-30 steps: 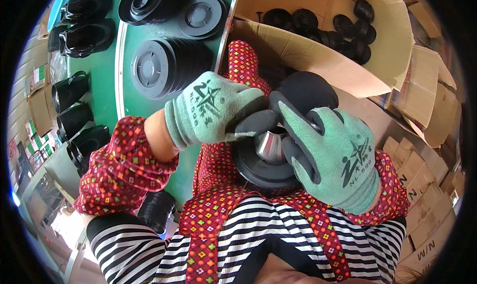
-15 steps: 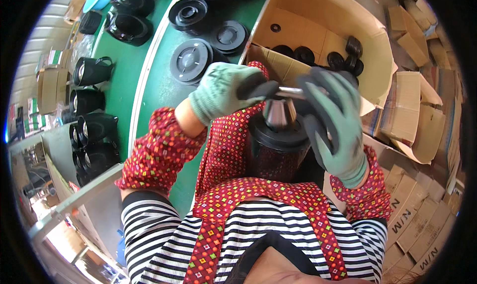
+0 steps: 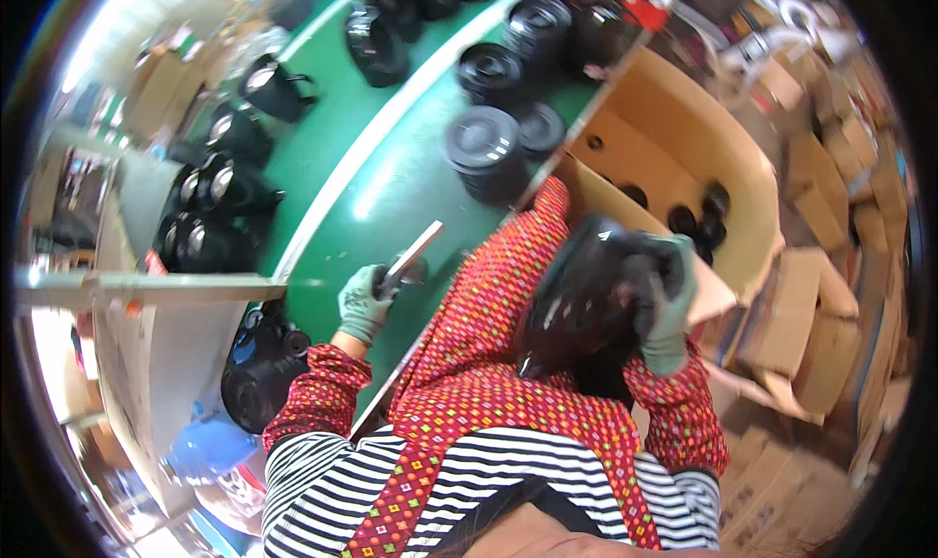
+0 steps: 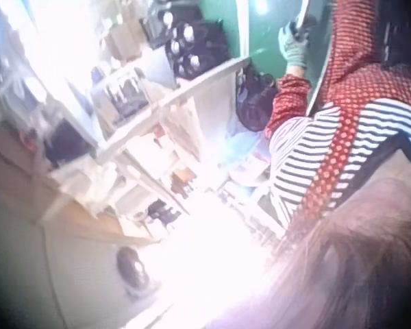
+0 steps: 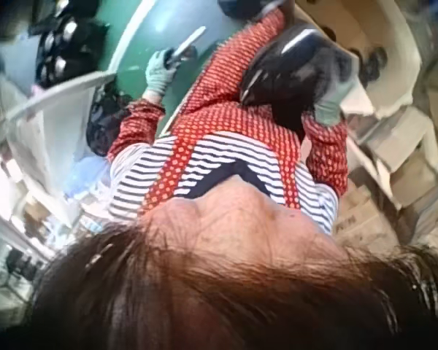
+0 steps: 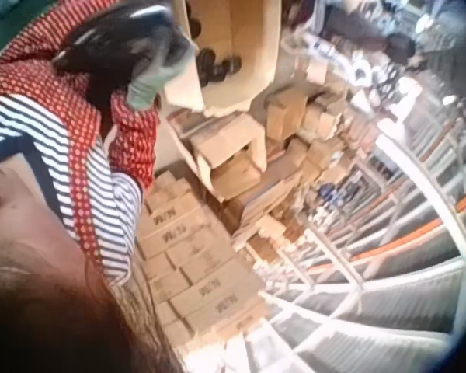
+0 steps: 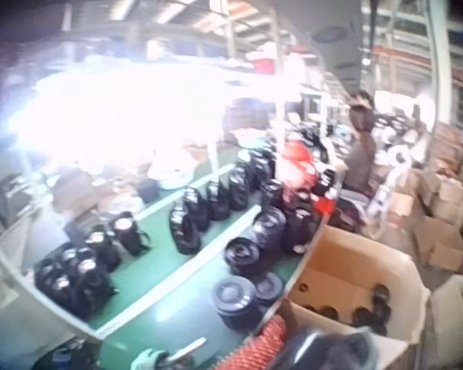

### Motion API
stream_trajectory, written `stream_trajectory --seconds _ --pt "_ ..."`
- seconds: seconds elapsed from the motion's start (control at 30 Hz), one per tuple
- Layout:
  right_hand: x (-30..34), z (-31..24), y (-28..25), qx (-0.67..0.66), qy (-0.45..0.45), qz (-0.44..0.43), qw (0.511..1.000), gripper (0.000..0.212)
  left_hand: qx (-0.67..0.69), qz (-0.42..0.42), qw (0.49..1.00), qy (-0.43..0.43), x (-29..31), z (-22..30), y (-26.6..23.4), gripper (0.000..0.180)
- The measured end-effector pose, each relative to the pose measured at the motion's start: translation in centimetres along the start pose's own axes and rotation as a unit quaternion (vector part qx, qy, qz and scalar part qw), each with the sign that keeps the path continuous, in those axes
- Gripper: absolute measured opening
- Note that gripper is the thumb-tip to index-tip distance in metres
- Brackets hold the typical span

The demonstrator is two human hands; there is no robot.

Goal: The person repeatedly picks up black kettle bodies from a green workbench, inserts a metal spout into the opening, and secures a black lid on top. The assembled kettles are placed back on the bench. The person handles multiple kettles one at a time throughout the clip.

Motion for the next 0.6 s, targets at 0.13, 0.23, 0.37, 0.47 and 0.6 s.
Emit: stream_trajectory --seconds 0.13,0.23,0.37,0.47,0.6 --pt "-3.3 0.1 0.9 -0.264 0.15 0.068 0.95 0.034 0.169 -0.001 0.982 0.088 0.0 10.2 -5.6 0.095" --pt "-3.4 -4.7 10.3 -0.502 0.31 -0.058 0.806 0.039 0.297 -0.087 0.917 0.253 1.0 18.8 -12.1 0.104" --pt "-3.9 -2.4 17.3 -0.466 0.282 -0.186 0.818 0.044 0.426 -0.105 0.887 0.141 0.9 15.9 -13.7 0.063" --pt "-4.8 -3.5 19.3 -0.401 0.22 -0.178 0.871 0.043 0.581 -0.025 0.813 0.001 -2.7 11.6 -15.8 0.037" --pt "-3.9 -2.4 17.6 -0.144 0.016 -0.184 0.972 0.041 0.52 0.14 0.843 -0.001 -13.0 6.9 -20.1 0.032"
Point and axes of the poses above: each hand's wrist, its own x-axis away from the middle knuckle, its own y-axis out of the palm, z = x × y, the point moved 9 cm from there along -x, towards the middle knuckle, and after that the axes turned 4 degrees about -y, right-handed, at the moved point
